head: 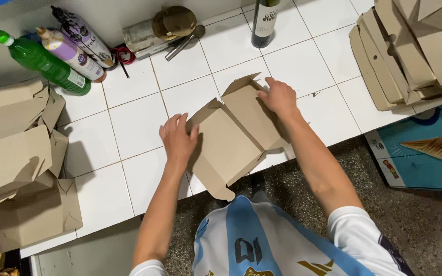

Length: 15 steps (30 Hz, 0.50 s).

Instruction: The person assembles flat cardboard boxes on a tiled counter by folding and interlocking the flaps. After completing one box, they place it on a stack and begin assembling another box in the same manner.

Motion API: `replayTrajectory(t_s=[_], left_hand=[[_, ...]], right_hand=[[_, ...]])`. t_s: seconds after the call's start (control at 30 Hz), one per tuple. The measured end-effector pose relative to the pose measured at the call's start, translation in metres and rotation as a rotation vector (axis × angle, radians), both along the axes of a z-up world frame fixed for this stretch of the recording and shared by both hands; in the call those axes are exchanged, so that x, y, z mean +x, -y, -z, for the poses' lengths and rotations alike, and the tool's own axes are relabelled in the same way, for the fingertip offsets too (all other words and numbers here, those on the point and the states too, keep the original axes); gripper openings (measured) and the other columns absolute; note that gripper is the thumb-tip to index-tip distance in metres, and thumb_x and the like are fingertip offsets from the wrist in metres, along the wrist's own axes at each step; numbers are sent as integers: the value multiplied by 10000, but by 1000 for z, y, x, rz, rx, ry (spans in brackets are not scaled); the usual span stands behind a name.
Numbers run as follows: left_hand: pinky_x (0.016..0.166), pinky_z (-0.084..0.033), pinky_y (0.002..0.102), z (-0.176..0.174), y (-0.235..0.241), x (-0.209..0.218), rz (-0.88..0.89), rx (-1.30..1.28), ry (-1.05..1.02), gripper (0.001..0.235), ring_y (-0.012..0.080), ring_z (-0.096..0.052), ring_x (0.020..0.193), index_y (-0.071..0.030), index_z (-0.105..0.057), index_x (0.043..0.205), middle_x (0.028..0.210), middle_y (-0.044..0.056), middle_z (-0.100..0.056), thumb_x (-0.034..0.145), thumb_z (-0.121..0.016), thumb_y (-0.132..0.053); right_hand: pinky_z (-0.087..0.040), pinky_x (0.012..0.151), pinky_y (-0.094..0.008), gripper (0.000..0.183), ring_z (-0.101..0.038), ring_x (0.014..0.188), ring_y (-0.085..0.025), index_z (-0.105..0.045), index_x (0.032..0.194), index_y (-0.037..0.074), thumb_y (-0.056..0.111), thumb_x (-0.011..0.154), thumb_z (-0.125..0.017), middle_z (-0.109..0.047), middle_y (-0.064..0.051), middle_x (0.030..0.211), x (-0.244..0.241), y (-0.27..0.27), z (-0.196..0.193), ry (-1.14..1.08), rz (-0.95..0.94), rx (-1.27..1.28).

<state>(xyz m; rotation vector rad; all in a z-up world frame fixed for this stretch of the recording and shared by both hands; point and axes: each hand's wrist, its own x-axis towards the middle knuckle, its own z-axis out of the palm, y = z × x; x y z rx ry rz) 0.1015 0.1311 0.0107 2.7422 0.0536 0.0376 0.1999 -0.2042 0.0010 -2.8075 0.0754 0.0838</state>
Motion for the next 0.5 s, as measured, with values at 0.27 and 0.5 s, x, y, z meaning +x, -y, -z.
replayTrajectory(t_s=[0.27,0.5], left_hand=[[1263,-212,595,-3,116,102,242,-68,-65,626,306,-355,1531,-248,-358,1624,1632,95,-424,1062,-561,-434],[909,-579,478,41,135,143,177,-77,-47,239,280,-758,1003,-354,-728,1174,979,18,-781,1027,-558,-433]], right_hand=[[-595,862,-507,340,-745,981,-364,-740,1263,131,332,1057,-559,-779,-126,1028,17,8,29,-16,8,96],[-606,788,-517,307,-746,919,-411,-761,1174,80,268,1058,-548,-770,-193,970,21,18,21,31,-48,154]])
